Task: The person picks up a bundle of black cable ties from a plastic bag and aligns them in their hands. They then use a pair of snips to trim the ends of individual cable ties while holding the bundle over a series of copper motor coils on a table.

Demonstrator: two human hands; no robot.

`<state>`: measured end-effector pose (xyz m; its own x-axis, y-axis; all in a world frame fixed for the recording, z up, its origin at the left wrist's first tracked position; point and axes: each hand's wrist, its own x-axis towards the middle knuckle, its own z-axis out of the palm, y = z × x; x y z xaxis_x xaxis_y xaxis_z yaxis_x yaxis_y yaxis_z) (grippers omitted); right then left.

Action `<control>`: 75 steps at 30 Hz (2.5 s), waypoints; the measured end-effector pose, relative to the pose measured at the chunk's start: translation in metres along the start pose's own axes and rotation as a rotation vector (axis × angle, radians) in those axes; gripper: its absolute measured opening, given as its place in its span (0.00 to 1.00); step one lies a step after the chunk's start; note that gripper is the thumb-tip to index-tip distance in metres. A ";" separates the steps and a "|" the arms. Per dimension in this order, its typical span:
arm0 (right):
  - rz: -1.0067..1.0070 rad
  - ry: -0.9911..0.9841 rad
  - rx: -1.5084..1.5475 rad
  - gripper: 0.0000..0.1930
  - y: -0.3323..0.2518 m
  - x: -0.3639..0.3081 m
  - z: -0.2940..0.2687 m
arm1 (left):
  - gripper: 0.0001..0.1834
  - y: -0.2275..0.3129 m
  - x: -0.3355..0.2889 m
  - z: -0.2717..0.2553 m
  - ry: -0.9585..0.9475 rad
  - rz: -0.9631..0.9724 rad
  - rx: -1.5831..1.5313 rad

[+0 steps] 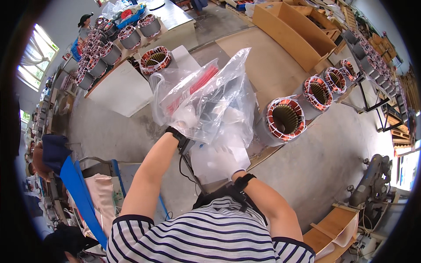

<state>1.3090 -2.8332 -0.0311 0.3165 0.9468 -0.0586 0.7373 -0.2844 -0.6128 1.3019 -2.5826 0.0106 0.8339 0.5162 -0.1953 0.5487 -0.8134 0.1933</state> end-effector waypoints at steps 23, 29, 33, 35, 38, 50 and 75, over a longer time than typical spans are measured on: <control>0.322 0.047 0.626 0.35 -0.053 0.053 -0.124 | 0.19 -0.001 0.007 -0.040 -0.143 -0.005 -0.158; 0.321 -0.065 0.682 0.31 -0.065 0.040 -0.103 | 0.12 -0.029 -0.048 -0.031 -0.341 0.086 -1.145; 0.386 -0.116 0.821 0.24 -0.055 0.041 -0.088 | 0.07 -0.012 -0.122 -0.038 -0.639 -0.393 -1.779; 0.505 -0.102 1.001 0.18 -0.054 0.042 -0.078 | 0.08 -0.011 -0.143 -0.029 -0.656 -0.405 -1.868; 0.520 -0.145 1.125 0.17 -0.054 0.043 -0.066 | 0.07 -0.012 -0.153 -0.011 -0.588 -0.457 -1.961; 0.163 -0.168 0.733 0.18 -0.026 0.043 -0.044 | 0.12 0.018 -0.158 0.023 -0.316 -0.387 -1.466; -0.465 0.197 0.763 0.08 -0.105 0.030 -0.145 | 0.17 0.062 -0.244 0.018 0.449 -0.317 -1.882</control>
<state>1.3279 -2.7966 0.1460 0.2347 0.8781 0.4170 0.2436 0.3621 -0.8997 1.1312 -2.7635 0.0525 0.4950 0.8277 -0.2643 -0.2415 0.4233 0.8732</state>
